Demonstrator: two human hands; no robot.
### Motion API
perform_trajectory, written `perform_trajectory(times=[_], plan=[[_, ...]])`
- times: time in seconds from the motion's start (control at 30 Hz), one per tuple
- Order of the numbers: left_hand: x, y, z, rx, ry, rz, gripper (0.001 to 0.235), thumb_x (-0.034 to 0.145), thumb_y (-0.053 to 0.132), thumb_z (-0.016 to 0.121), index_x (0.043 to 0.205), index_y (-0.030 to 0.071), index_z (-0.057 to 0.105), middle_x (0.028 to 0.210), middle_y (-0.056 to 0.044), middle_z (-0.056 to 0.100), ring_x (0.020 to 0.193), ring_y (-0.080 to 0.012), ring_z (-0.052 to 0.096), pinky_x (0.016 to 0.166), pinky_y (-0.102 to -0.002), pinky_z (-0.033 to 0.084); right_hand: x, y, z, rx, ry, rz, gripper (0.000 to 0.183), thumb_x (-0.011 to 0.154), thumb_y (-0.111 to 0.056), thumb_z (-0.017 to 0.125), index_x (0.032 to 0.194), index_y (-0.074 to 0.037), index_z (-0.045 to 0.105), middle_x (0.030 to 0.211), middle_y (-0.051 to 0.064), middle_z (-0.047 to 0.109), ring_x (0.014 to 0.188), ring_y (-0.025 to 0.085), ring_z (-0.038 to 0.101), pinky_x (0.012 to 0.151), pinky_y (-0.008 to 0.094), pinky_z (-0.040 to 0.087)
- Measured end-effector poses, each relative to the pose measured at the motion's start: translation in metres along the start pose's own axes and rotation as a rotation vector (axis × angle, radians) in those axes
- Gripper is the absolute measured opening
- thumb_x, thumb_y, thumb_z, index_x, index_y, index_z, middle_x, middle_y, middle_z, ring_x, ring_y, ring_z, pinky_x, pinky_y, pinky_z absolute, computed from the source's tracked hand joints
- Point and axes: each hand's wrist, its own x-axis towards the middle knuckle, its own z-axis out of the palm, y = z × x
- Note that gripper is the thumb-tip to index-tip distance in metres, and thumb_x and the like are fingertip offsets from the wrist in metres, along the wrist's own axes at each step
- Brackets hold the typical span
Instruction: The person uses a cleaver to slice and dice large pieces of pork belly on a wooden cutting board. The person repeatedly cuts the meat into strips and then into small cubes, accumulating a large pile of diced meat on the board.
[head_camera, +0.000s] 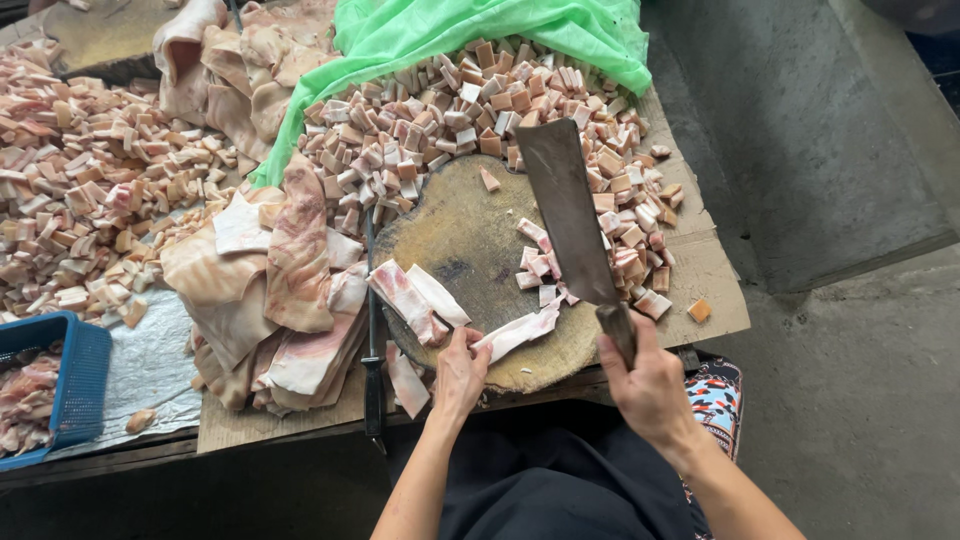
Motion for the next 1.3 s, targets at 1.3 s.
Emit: perform_trajectory(times=[1.3], plan=[[0.020,0.013,0.020,-0.065,-0.065,0.018,0.027,0.089,0.017,0.069,0.108,-0.002,0.066,0.097,-0.022,0.073,0.085,-0.0320,0.073,0.079,-0.042,0.056,-0.002,0.008,0.028,0.002,-0.143,0.098,0.037,0.102,-0.035,0.053,0.121,-0.003,0.050,0.063,0.019,0.068,0.052,0.032,0.070,0.047,0.043,0.054]])
